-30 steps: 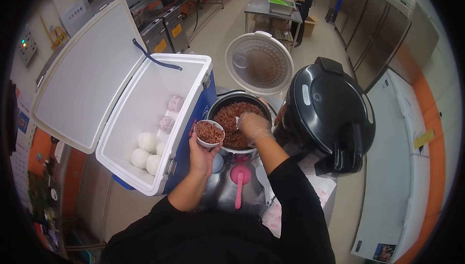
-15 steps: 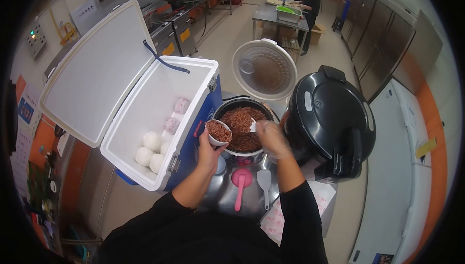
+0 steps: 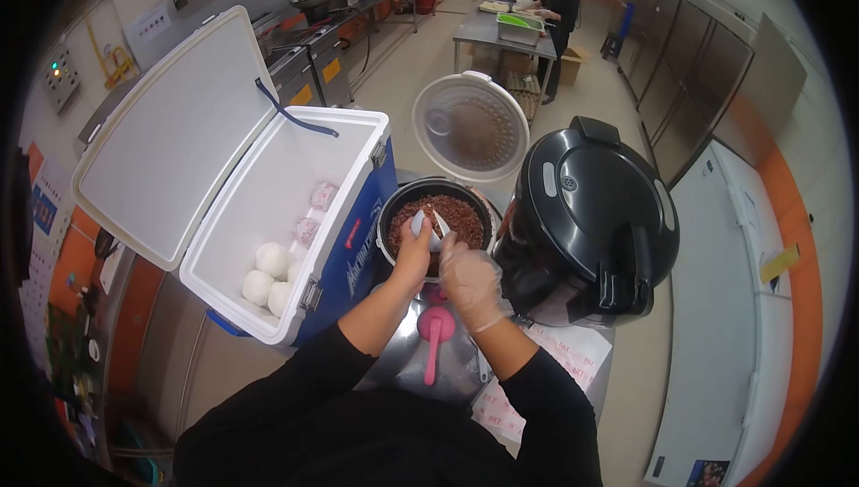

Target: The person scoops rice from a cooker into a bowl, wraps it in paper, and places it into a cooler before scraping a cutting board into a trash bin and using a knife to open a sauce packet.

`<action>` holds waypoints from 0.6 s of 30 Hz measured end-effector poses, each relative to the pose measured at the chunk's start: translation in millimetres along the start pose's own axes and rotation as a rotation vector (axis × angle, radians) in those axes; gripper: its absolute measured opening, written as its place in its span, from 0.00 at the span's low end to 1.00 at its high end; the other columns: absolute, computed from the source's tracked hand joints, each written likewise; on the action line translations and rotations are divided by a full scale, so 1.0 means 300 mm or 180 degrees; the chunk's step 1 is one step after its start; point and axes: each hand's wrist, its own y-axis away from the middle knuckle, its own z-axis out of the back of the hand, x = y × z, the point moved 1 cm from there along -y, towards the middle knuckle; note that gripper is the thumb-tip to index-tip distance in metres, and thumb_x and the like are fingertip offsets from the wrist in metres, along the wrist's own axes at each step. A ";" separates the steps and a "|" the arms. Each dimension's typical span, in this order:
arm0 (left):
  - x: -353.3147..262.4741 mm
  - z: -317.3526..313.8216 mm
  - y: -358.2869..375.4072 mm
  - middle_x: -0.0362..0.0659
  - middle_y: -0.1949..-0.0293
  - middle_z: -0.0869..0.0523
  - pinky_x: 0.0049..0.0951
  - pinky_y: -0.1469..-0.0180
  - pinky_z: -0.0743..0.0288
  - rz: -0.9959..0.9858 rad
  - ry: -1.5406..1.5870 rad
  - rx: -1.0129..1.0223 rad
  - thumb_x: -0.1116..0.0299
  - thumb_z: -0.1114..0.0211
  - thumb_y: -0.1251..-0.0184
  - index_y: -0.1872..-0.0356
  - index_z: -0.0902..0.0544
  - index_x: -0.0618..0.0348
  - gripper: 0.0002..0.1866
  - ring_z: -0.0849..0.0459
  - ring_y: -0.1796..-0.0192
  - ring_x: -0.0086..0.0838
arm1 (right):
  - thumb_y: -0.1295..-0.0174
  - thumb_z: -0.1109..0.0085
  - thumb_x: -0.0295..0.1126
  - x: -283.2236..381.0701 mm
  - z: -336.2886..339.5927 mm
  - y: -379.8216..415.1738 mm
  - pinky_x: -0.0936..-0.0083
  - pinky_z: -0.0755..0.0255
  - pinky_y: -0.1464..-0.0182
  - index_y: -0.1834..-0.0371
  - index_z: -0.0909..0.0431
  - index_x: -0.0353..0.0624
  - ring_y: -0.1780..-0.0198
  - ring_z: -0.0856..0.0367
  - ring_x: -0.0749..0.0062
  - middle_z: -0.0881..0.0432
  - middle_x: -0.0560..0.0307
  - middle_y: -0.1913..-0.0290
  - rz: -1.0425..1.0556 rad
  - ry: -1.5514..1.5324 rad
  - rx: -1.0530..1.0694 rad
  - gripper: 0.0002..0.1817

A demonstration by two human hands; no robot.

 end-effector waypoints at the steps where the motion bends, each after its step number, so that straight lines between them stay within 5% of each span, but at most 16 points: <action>1: 0.008 -0.001 -0.007 0.52 0.35 0.28 0.34 0.40 0.25 0.0003 -0.0004 0.0002 0.48 0.44 0.21 0.26 0.43 0.61 0.35 0.26 0.35 0.36 | 0.39 0.46 0.31 0.016 0.002 0.003 0.67 0.23 0.77 0.50 0.24 0.39 0.75 0.15 0.65 0.19 0.58 0.74 0.0053 0.0165 -0.0030 0.15; 3: 0.019 -0.002 -0.024 0.50 0.38 0.25 0.46 0.39 0.21 -0.0141 -0.0444 -0.0181 0.48 0.46 0.20 0.28 0.40 0.57 0.31 0.26 0.34 0.37 | 0.39 0.46 0.31 0.037 0.003 0.009 0.67 0.22 0.76 0.51 0.24 0.39 0.74 0.14 0.65 0.19 0.57 0.74 -0.0045 0.0075 0.0043 0.14; 8: -0.122 0.003 0.031 0.50 0.36 0.25 0.47 0.38 0.21 0.0615 0.0414 0.0240 0.48 0.47 0.20 0.30 0.36 0.59 0.29 0.23 0.35 0.37 | 0.38 0.47 0.29 -0.051 -0.006 -0.013 0.63 0.21 0.73 0.55 0.24 0.39 0.73 0.13 0.58 0.19 0.53 0.74 -0.0073 -0.0274 0.0157 0.10; 11: -0.154 0.017 0.038 0.49 0.35 0.25 0.46 0.37 0.21 0.0747 0.0870 0.0466 0.48 0.49 0.19 0.31 0.33 0.58 0.28 0.23 0.35 0.38 | 0.35 0.47 0.28 -0.136 -0.045 -0.016 0.52 0.22 0.63 0.61 0.24 0.39 0.68 0.17 0.43 0.19 0.43 0.70 -0.0989 -0.1177 0.0282 0.05; 14: -0.145 0.035 0.034 0.49 0.35 0.25 0.47 0.36 0.22 0.0771 0.1110 0.0571 0.47 0.52 0.18 0.31 0.33 0.57 0.28 0.23 0.34 0.38 | 0.34 0.47 0.30 -0.208 -0.042 -0.019 0.50 0.24 0.56 0.61 0.25 0.36 0.61 0.18 0.39 0.19 0.36 0.66 -0.0396 -0.1287 0.0118 0.07; 16: -0.146 0.037 0.033 0.49 0.35 0.25 0.47 0.35 0.22 0.0812 0.1171 0.0534 0.46 0.53 0.18 0.31 0.33 0.56 0.28 0.24 0.33 0.38 | 0.31 0.51 0.31 -0.214 -0.051 -0.016 0.50 0.27 0.52 0.61 0.24 0.34 0.56 0.20 0.37 0.20 0.31 0.62 -0.0665 -0.1656 0.0249 0.10; 18: -0.153 0.037 0.039 0.49 0.35 0.25 0.48 0.34 0.23 0.0911 0.1140 0.0560 0.45 0.54 0.18 0.30 0.32 0.55 0.29 0.25 0.32 0.38 | 0.30 0.55 0.31 -0.209 -0.104 -0.020 0.48 0.28 0.53 0.61 0.23 0.33 0.56 0.21 0.35 0.20 0.32 0.60 -0.0890 -0.2951 0.0201 0.13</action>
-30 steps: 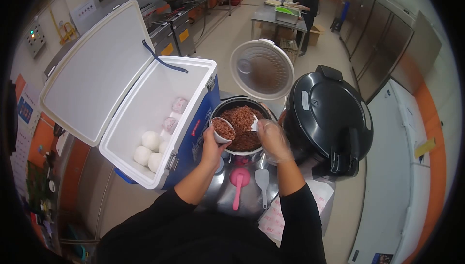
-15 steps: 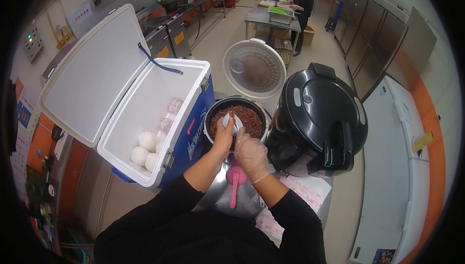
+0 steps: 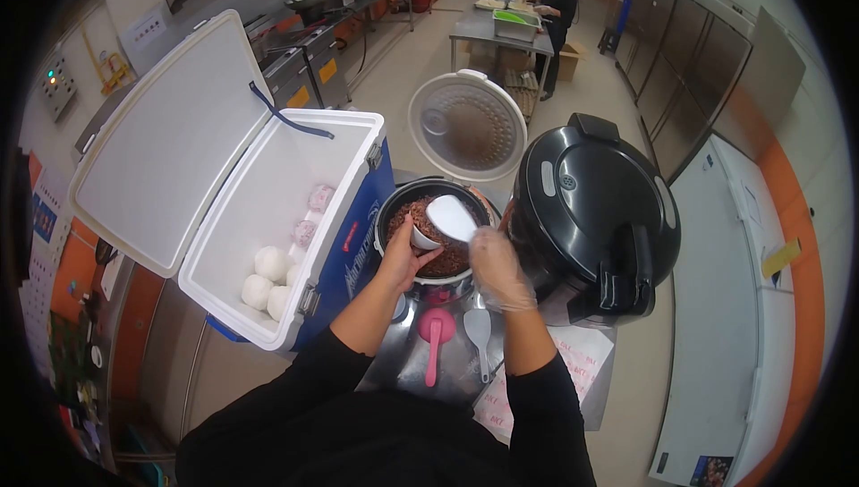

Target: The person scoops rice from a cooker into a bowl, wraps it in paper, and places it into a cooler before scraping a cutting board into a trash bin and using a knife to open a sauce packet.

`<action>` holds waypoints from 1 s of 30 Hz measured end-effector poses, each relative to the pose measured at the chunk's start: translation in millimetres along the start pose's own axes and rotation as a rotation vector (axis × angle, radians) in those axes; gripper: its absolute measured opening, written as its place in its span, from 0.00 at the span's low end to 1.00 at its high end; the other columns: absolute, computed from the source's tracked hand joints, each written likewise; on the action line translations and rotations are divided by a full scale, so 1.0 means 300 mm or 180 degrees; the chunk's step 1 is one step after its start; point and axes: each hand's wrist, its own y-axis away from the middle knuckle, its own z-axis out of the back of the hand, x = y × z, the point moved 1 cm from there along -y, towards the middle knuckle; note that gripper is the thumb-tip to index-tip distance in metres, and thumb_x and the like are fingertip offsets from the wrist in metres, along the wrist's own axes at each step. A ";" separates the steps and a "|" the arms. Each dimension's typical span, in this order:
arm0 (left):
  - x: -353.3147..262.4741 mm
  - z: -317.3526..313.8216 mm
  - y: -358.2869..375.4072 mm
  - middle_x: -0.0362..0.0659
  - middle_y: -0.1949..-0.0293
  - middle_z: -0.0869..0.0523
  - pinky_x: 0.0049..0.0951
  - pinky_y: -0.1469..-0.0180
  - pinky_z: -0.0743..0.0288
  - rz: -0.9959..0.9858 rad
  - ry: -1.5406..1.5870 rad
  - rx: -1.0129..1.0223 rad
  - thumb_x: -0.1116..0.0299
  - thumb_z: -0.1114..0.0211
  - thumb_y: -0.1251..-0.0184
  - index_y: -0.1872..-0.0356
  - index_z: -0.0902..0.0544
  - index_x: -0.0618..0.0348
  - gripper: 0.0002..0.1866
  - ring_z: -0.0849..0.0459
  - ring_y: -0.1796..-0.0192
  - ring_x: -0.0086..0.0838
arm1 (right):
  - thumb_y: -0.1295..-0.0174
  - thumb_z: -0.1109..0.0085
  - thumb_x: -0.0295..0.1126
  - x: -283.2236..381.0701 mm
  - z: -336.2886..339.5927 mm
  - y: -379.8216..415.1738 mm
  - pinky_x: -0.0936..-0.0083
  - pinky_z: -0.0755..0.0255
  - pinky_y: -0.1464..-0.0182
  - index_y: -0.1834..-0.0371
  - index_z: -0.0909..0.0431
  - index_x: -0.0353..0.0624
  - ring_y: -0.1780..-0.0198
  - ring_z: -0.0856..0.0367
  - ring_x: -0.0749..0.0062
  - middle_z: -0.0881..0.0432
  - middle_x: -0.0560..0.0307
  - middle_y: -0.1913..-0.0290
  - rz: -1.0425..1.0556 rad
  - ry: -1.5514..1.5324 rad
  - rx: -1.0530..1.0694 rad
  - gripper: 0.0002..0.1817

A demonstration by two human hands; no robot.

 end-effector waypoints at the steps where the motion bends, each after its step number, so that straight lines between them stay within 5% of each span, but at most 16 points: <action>1: 0.003 0.003 -0.001 0.49 0.35 0.25 0.48 0.34 0.23 0.0009 -0.0003 -0.0005 0.45 0.54 0.18 0.30 0.32 0.55 0.29 0.25 0.32 0.38 | 0.28 0.56 0.32 0.023 -0.016 -0.003 0.49 0.28 0.52 0.63 0.23 0.33 0.55 0.21 0.35 0.19 0.33 0.61 0.0239 0.0362 0.0109 0.14; 11: 0.022 0.009 -0.003 0.48 0.36 0.23 0.48 0.35 0.23 0.0127 -0.0236 0.0217 0.46 0.55 0.17 0.32 0.31 0.55 0.27 0.22 0.35 0.37 | 0.30 0.55 0.31 -0.091 -0.144 -0.123 0.51 0.24 0.50 0.64 0.19 0.34 0.54 0.17 0.38 0.17 0.32 0.60 0.0155 0.0968 0.0756 0.15; 17: 0.035 0.016 -0.026 0.49 0.36 0.24 0.50 0.37 0.22 -0.0171 -0.0145 0.0191 0.51 0.53 0.17 0.32 0.32 0.56 0.24 0.22 0.36 0.37 | 0.23 0.62 0.33 -0.127 -0.129 -0.127 0.54 0.28 0.54 0.64 0.22 0.33 0.59 0.20 0.41 0.20 0.33 0.63 0.0244 0.0902 0.1206 0.19; 22: 0.048 0.018 -0.067 0.50 0.36 0.25 0.49 0.38 0.22 -0.0535 0.0037 -0.0186 0.52 0.53 0.16 0.30 0.35 0.57 0.24 0.23 0.35 0.38 | 0.24 0.57 0.33 -0.307 -0.225 -0.084 0.67 0.31 0.61 0.65 0.24 0.41 0.67 0.28 0.68 0.26 0.58 0.70 -0.0829 -0.0681 0.1015 0.14; 25: 0.039 0.020 -0.101 0.51 0.34 0.28 0.49 0.38 0.20 -0.0681 0.0032 -0.0569 0.53 0.52 0.17 0.30 0.39 0.58 0.25 0.23 0.35 0.40 | 0.25 0.54 0.31 -0.283 -0.181 -0.047 0.73 0.33 0.63 0.65 0.25 0.43 0.67 0.34 0.77 0.31 0.66 0.69 -0.1226 -0.0587 0.1022 0.11; 29: 0.022 0.033 -0.111 0.52 0.35 0.28 0.49 0.38 0.20 -0.0884 0.0012 -0.0417 0.53 0.54 0.17 0.29 0.39 0.60 0.26 0.23 0.34 0.42 | 0.26 0.53 0.31 -0.209 -0.096 -0.019 0.71 0.33 0.62 0.66 0.25 0.42 0.67 0.30 0.71 0.27 0.61 0.69 -0.1278 -0.0626 0.0849 0.10; 30: 0.013 0.041 -0.107 0.52 0.35 0.26 0.49 0.38 0.20 -0.0776 0.0000 -0.0349 0.52 0.56 0.17 0.30 0.37 0.61 0.26 0.22 0.34 0.41 | 0.26 0.54 0.31 -0.205 -0.075 -0.024 0.70 0.32 0.61 0.65 0.25 0.42 0.67 0.28 0.67 0.25 0.57 0.69 -0.0568 0.0054 0.0687 0.10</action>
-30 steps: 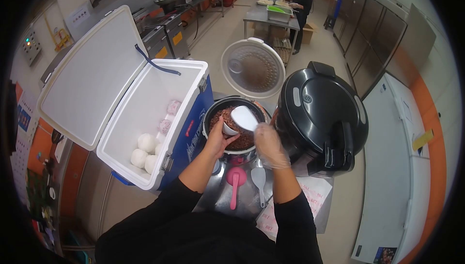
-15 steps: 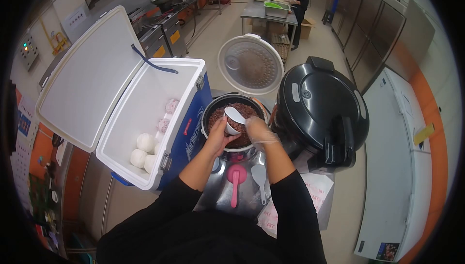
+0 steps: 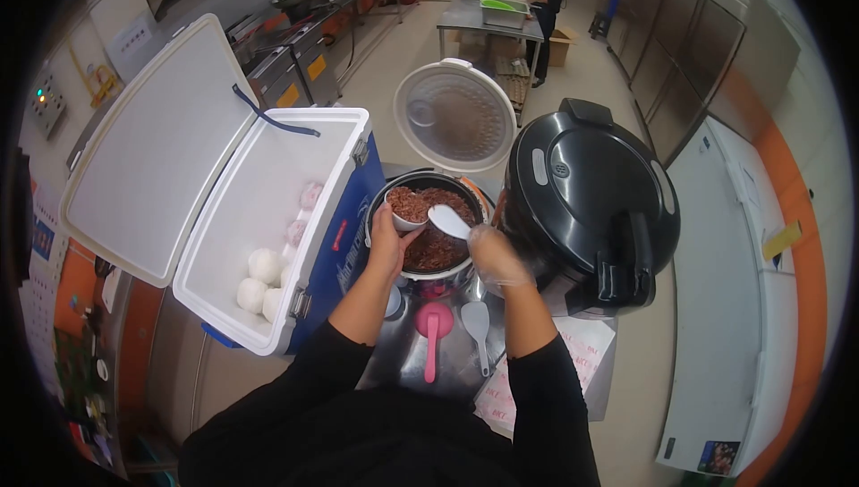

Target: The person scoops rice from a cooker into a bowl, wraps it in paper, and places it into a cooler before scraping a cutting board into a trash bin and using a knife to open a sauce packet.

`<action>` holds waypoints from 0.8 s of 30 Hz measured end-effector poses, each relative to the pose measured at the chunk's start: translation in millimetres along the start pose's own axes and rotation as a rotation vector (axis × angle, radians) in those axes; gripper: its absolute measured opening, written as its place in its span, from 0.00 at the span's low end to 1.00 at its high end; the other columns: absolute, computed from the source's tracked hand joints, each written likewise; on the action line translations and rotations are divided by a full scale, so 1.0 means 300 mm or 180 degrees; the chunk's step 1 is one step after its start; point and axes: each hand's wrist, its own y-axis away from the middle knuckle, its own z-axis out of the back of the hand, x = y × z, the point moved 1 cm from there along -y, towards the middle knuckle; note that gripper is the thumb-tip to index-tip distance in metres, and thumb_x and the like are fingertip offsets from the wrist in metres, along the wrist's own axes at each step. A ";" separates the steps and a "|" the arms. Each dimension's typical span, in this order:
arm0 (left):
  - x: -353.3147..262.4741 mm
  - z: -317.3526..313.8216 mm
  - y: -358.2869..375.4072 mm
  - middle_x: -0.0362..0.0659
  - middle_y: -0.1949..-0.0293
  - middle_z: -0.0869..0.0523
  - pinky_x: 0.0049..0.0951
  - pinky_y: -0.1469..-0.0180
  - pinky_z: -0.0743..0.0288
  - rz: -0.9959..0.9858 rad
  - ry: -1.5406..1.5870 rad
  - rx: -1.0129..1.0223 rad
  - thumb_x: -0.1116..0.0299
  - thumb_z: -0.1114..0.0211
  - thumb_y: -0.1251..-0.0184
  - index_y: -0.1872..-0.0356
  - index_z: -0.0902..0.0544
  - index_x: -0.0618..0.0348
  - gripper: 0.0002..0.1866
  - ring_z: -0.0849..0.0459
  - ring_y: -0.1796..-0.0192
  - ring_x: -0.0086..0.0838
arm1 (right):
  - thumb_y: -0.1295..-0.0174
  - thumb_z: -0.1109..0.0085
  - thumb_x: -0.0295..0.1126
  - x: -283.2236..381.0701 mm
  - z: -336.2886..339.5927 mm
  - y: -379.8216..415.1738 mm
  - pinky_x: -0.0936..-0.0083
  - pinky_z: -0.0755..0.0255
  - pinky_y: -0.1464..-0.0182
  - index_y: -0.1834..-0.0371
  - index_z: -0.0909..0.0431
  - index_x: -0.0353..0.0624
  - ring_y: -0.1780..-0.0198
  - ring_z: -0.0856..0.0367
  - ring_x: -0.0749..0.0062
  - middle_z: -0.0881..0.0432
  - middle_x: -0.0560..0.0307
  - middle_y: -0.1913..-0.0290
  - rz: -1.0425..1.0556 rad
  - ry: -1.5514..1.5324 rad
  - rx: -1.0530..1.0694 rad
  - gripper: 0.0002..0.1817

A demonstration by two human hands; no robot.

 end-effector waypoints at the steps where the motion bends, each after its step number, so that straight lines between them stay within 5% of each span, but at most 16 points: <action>1: -0.007 0.004 0.004 0.52 0.36 0.25 0.48 0.38 0.20 0.0114 -0.0011 0.0067 0.51 0.57 0.18 0.31 0.35 0.61 0.27 0.22 0.34 0.41 | 0.26 0.54 0.31 0.003 0.013 0.001 0.69 0.31 0.60 0.65 0.24 0.41 0.67 0.26 0.63 0.23 0.54 0.68 0.0625 0.0731 -0.0232 0.11; 4: -0.014 -0.002 0.013 0.53 0.38 0.21 0.47 0.39 0.18 0.0708 -0.0195 0.0317 0.49 0.60 0.22 0.33 0.30 0.61 0.30 0.20 0.35 0.41 | 0.27 0.57 0.29 0.034 -0.029 -0.076 0.63 0.28 0.58 0.65 0.24 0.39 0.64 0.22 0.52 0.21 0.44 0.67 0.0441 0.0603 -0.0407 0.12; 5: -0.009 -0.020 0.022 0.53 0.38 0.20 0.47 0.42 0.17 0.0728 -0.0408 0.0224 0.47 0.60 0.25 0.34 0.27 0.60 0.31 0.19 0.37 0.40 | 0.27 0.59 0.30 0.065 -0.025 -0.099 0.54 0.26 0.52 0.62 0.21 0.34 0.55 0.18 0.41 0.18 0.36 0.60 0.0894 0.1266 -0.0360 0.15; 10: -0.044 -0.061 0.045 0.53 0.38 0.20 0.48 0.42 0.17 0.0860 -0.0546 0.0294 0.48 0.61 0.24 0.34 0.29 0.62 0.32 0.19 0.37 0.41 | 0.27 0.57 0.31 0.101 -0.036 -0.145 0.54 0.26 0.48 0.58 0.19 0.33 0.51 0.18 0.40 0.17 0.34 0.57 0.0623 0.1784 0.0381 0.16; 12: -0.044 -0.050 0.024 0.54 0.38 0.20 0.48 0.42 0.17 0.0556 -0.0152 0.0244 0.49 0.63 0.23 0.34 0.28 0.62 0.31 0.18 0.37 0.42 | 0.28 0.57 0.28 0.072 -0.052 -0.083 0.58 0.27 0.56 0.63 0.21 0.37 0.61 0.20 0.46 0.20 0.39 0.65 0.0583 0.0167 -0.0438 0.13; 14: -0.054 -0.050 0.014 0.56 0.38 0.21 0.47 0.41 0.17 0.0398 -0.0107 0.0253 0.50 0.64 0.22 0.34 0.29 0.63 0.30 0.18 0.38 0.44 | 0.28 0.58 0.27 0.086 -0.043 -0.053 0.58 0.29 0.56 0.64 0.21 0.37 0.62 0.21 0.47 0.20 0.39 0.66 0.0211 0.0051 -0.0210 0.13; 20: -0.059 -0.040 -0.015 0.59 0.39 0.24 0.51 0.42 0.16 -0.0259 0.0180 -0.0698 0.52 0.61 0.21 0.35 0.33 0.66 0.29 0.19 0.38 0.47 | 0.30 0.56 0.28 0.037 -0.023 -0.006 0.54 0.26 0.55 0.66 0.21 0.37 0.61 0.19 0.44 0.19 0.39 0.65 0.0694 0.1233 0.0133 0.13; 24: -0.079 -0.048 -0.003 0.57 0.37 0.24 0.48 0.43 0.15 -0.0101 0.0359 -0.0513 0.51 0.62 0.21 0.34 0.33 0.65 0.29 0.20 0.36 0.47 | 0.36 0.49 0.31 0.116 -0.048 -0.007 0.52 0.22 0.59 0.68 0.20 0.39 0.63 0.15 0.45 0.17 0.41 0.66 0.0467 0.1522 -0.0335 0.10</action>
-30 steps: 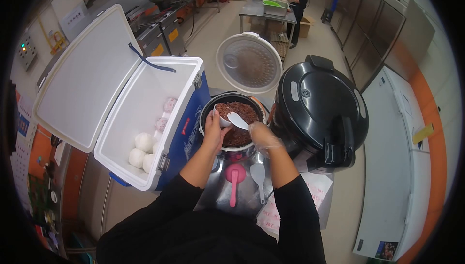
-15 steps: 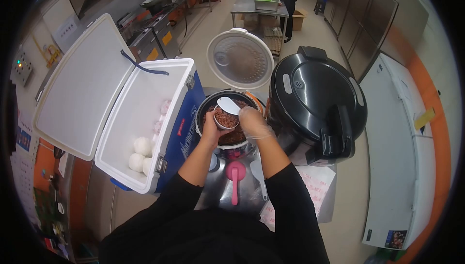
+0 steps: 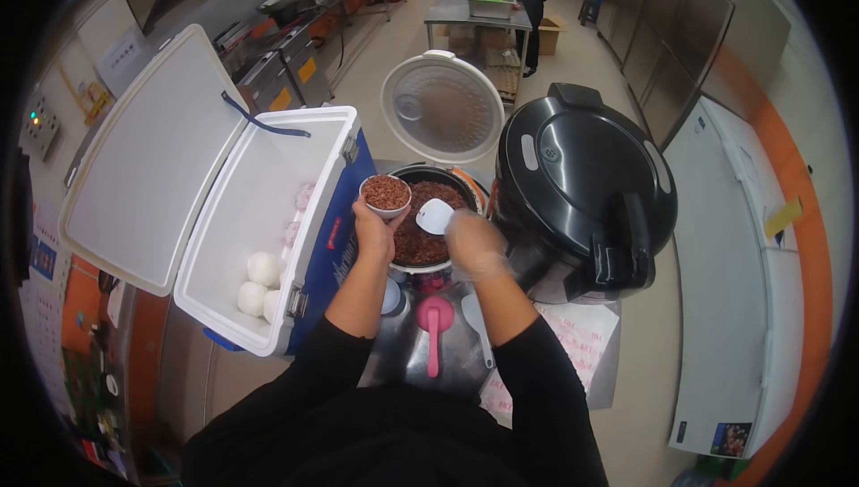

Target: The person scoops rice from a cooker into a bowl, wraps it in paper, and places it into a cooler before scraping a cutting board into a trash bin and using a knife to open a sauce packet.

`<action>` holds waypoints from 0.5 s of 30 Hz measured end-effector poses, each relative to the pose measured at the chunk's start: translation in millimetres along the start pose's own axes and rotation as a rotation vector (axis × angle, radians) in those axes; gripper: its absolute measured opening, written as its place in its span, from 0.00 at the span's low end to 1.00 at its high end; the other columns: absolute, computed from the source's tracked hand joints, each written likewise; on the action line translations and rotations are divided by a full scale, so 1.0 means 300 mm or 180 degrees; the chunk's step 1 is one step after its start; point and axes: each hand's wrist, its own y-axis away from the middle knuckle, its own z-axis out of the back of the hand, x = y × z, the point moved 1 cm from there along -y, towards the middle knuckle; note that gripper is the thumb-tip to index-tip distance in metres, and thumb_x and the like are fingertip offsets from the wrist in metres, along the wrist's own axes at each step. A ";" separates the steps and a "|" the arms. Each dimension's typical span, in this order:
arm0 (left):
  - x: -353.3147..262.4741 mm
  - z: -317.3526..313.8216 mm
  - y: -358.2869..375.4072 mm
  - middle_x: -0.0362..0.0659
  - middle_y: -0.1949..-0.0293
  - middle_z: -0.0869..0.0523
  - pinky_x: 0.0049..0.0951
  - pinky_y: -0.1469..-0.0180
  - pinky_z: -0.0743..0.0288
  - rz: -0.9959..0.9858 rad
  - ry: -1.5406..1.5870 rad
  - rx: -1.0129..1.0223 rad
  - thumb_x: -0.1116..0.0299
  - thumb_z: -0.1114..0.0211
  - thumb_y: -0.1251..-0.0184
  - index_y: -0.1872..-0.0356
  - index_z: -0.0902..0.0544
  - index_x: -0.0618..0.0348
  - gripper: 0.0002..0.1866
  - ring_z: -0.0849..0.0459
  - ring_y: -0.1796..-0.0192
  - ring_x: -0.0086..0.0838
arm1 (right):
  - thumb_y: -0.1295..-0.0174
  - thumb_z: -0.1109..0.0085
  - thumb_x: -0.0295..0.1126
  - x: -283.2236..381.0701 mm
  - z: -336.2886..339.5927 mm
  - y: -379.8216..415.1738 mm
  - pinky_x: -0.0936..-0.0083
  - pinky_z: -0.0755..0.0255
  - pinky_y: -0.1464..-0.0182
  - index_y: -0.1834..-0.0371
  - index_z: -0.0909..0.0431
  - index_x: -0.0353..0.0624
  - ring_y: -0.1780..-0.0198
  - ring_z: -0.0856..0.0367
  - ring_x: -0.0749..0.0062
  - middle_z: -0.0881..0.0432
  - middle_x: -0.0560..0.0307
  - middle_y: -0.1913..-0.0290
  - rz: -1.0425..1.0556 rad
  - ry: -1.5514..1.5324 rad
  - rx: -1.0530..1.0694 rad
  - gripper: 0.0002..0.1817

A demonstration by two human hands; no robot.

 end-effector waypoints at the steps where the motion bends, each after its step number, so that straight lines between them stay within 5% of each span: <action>1: 0.003 0.000 0.000 0.57 0.37 0.24 0.48 0.43 0.15 0.0001 -0.0010 0.0016 0.51 0.62 0.21 0.34 0.33 0.65 0.29 0.20 0.36 0.47 | 0.38 0.46 0.32 0.033 0.008 -0.012 0.52 0.22 0.60 0.69 0.19 0.40 0.64 0.14 0.46 0.16 0.42 0.67 -0.0394 -0.0028 -0.0177 0.09; 6: -0.015 -0.014 0.055 0.51 0.36 0.22 0.48 0.35 0.22 0.0126 0.0281 0.0402 0.51 0.64 0.21 0.34 0.31 0.59 0.28 0.21 0.35 0.44 | 0.42 0.44 0.31 0.094 -0.016 -0.067 0.53 0.21 0.62 0.66 0.17 0.41 0.65 0.14 0.48 0.15 0.42 0.65 -0.0446 0.0174 -0.0432 0.07; 9: -0.048 -0.028 0.119 0.51 0.36 0.22 0.48 0.32 0.27 0.0197 0.0312 0.0649 0.51 0.65 0.21 0.34 0.30 0.59 0.28 0.21 0.34 0.42 | 0.39 0.44 0.31 0.122 -0.004 -0.038 0.56 0.21 0.60 0.62 0.17 0.42 0.64 0.14 0.48 0.14 0.42 0.60 -0.0163 0.0594 -0.1259 0.08; 12: -0.048 -0.045 0.200 0.50 0.36 0.22 0.45 0.31 0.28 0.0346 0.0218 0.0806 0.52 0.66 0.20 0.35 0.29 0.59 0.27 0.22 0.33 0.40 | 0.32 0.48 0.32 0.171 0.066 0.038 0.62 0.22 0.55 0.54 0.20 0.42 0.58 0.16 0.58 0.16 0.49 0.60 -0.0124 -0.0553 -0.1761 0.10; 14: -0.042 -0.072 0.290 0.48 0.36 0.21 0.42 0.31 0.29 0.0555 0.0062 0.0824 0.53 0.67 0.19 0.35 0.28 0.60 0.27 0.22 0.34 0.38 | 0.24 0.54 0.40 0.178 0.068 0.113 0.65 0.22 0.55 0.40 0.26 0.43 0.53 0.17 0.62 0.16 0.53 0.57 -0.1301 -0.4895 -0.0459 0.17; 15: -0.038 -0.088 0.341 0.48 0.38 0.20 0.40 0.33 0.28 0.0789 -0.0362 0.0845 0.53 0.66 0.18 0.35 0.28 0.61 0.27 0.20 0.37 0.36 | 0.20 0.60 0.48 0.146 0.022 0.163 0.64 0.21 0.49 0.32 0.31 0.44 0.46 0.18 0.64 0.18 0.54 0.46 -0.1174 -0.5154 -0.0352 0.24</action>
